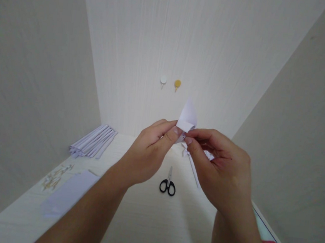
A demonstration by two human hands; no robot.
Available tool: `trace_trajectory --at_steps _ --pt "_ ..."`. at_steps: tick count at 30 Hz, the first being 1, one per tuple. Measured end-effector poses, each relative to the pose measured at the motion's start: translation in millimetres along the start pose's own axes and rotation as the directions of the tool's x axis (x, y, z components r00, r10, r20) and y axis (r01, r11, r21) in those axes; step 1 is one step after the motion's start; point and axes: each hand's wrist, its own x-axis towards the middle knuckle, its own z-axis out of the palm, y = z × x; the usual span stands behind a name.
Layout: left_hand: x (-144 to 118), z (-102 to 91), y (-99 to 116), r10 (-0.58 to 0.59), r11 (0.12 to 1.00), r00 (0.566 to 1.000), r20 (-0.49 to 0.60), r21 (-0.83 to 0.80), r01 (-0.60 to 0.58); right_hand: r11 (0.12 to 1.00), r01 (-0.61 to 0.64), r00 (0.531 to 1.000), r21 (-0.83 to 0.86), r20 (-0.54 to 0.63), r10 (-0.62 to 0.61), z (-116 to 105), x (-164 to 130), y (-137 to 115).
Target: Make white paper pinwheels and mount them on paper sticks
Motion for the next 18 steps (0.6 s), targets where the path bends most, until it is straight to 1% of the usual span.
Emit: trace_trajectory --at_steps 3,6,10,12,16,18 --pt "1.0 -1.3 1.4 -0.007 0.999 1.0 0.01 -0.041 0.008 1.0 -0.014 1.0 0.01 0.0 0.014 0.4 -1.3 0.0" --pt "1.4 -3.1 2.9 -0.049 0.995 0.998 0.025 -0.084 0.051 1.0 -0.01 1.0 0.009 0.007 0.01 0.2 -3.0 -0.4" --pt "0.6 -5.6 1.9 -0.105 0.992 0.994 -0.018 -0.072 0.104 1.0 0.016 1.0 -0.009 0.015 -0.016 0.7 -5.0 -1.9" --pt "0.1 -6.6 1.5 -0.092 0.994 0.996 -0.021 -0.053 0.091 1.0 0.016 1.0 0.001 0.017 -0.016 1.6 -5.7 -3.0" --pt "0.2 -7.8 3.3 -0.042 0.998 0.999 0.01 -0.036 0.043 1.0 0.004 1.0 0.016 0.01 -0.005 2.8 -5.5 -5.2" --pt "0.5 -7.6 3.5 -0.056 0.997 0.998 0.008 -0.052 0.056 1.0 0.003 1.0 0.016 0.007 -0.003 3.1 -5.1 -5.8"
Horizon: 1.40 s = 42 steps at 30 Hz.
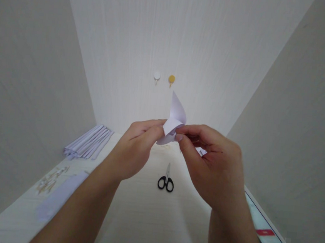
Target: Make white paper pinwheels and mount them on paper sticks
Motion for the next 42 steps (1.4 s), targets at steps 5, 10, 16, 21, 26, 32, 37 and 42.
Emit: trace_trajectory --at_steps 5,10,16,21,26,32,37,42 --pt "1 3.1 -3 -0.079 0.989 0.997 0.018 -0.125 0.08 1.0 -0.006 1.0 -0.006 0.0 0.006 1 1 1" --pt "1 4.8 -1 -0.075 0.99 0.996 0.039 -0.117 0.079 1.0 -0.003 1.0 -0.022 -0.004 0.002 2 2 3" --pt "-1 -0.1 -6 -0.048 0.997 0.998 0.034 -0.052 0.05 1.0 -0.031 1.0 0.001 0.0 0.031 1 3 4" --pt "1 -0.7 -12 -0.051 0.999 0.998 -0.039 -0.012 0.05 0.972 -0.164 0.985 0.168 0.075 0.153 0 5 6" --pt "2 -1.0 -7 -0.106 0.994 0.993 -0.06 0.025 0.108 0.926 -0.248 0.966 0.285 0.141 0.215 -3 8 11" --pt "1 -2.9 -5 -0.134 0.991 0.991 -0.024 0.008 0.134 0.909 -0.275 0.955 0.312 0.194 0.222 -5 8 17" --pt "1 -2.9 -7 -0.14 0.99 0.99 0.006 0.018 0.139 0.899 -0.291 0.948 0.328 0.222 0.226 -2 7 22" --pt "1 -3.6 -11 -0.113 0.988 0.994 0.011 0.112 0.111 0.917 -0.28 0.948 0.285 0.233 0.217 -1 7 23"
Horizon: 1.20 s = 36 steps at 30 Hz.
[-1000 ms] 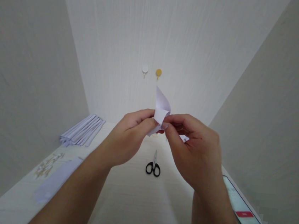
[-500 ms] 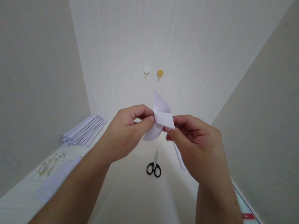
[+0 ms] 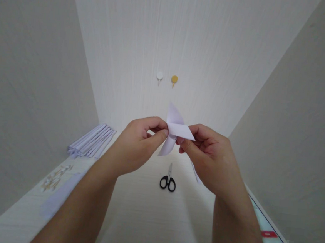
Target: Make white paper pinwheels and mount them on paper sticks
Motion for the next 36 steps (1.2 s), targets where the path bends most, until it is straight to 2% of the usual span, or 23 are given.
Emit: trace_trajectory --at_steps 5,9,15,23,31,34,36 --pt "1 -1.4 0 0.038 0.995 0.999 -0.006 0.096 -0.037 0.994 0.033 0.999 -0.104 0.01 -0.032 -3 1 -1" --pt "1 -0.4 -1 0.082 0.993 0.997 0.003 0.085 -0.082 0.989 0.042 0.999 -0.142 -0.011 -0.044 -2 1 -2" --pt "0 0.6 -2 0.105 0.994 0.994 0.017 0.001 -0.106 0.993 0.027 0.999 0.111 -0.029 -0.024 0 0 0" --pt "2 -2.1 -3 0.128 0.991 0.99 0.051 0.034 -0.13 0.976 -0.026 1.0 0.218 -0.004 0.028 1 1 3" --pt "1 -4.0 -1 0.135 0.986 0.977 0.164 0.078 -0.15 0.941 -0.153 0.986 0.302 0.104 0.127 -2 4 5" --pt "-4 -7.2 -7 0.117 0.993 0.976 0.185 -0.008 -0.118 0.927 -0.182 0.974 0.328 0.19 0.124 -5 0 2" --pt "-12 -9.9 -17 0.078 0.988 0.976 0.205 -0.146 -0.048 0.926 -0.194 0.958 0.325 0.268 0.107 -10 -2 3"
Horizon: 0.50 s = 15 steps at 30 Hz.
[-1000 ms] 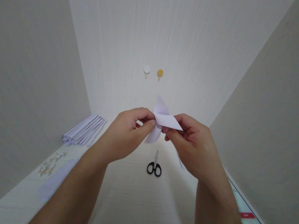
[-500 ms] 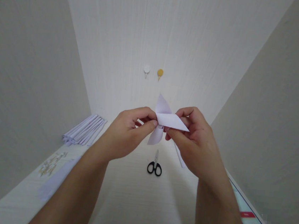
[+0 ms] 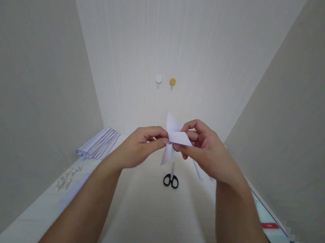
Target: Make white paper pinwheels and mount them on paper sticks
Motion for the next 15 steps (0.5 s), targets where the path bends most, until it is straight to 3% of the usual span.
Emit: trace_trajectory --at_steps 2,4,6,9,15 --pt "-13 -1.1 -15 -0.076 0.965 0.997 0.02 -0.25 0.079 1.0 -0.004 0.998 0.002 0.055 0.004 -3 -2 4" --pt "-29 0.1 -33 -0.191 0.849 0.977 0.09 -0.485 0.211 0.999 -0.015 0.999 0.044 0.032 0.014 -3 -2 15" --pt "-45 3.8 -53 -0.29 0.724 0.946 0.145 -0.613 0.316 0.989 -0.111 0.993 0.099 0.055 0.106 5 -4 34" --pt "-64 11.9 -82 -0.359 0.65 0.917 0.175 -0.658 0.381 0.937 -0.297 0.944 0.185 0.202 0.259 25 -14 70" --pt "-77 26.4 -125 -0.445 0.568 0.867 0.227 -0.677 0.469 0.867 -0.405 0.911 0.288 0.21 0.356 47 -31 122"
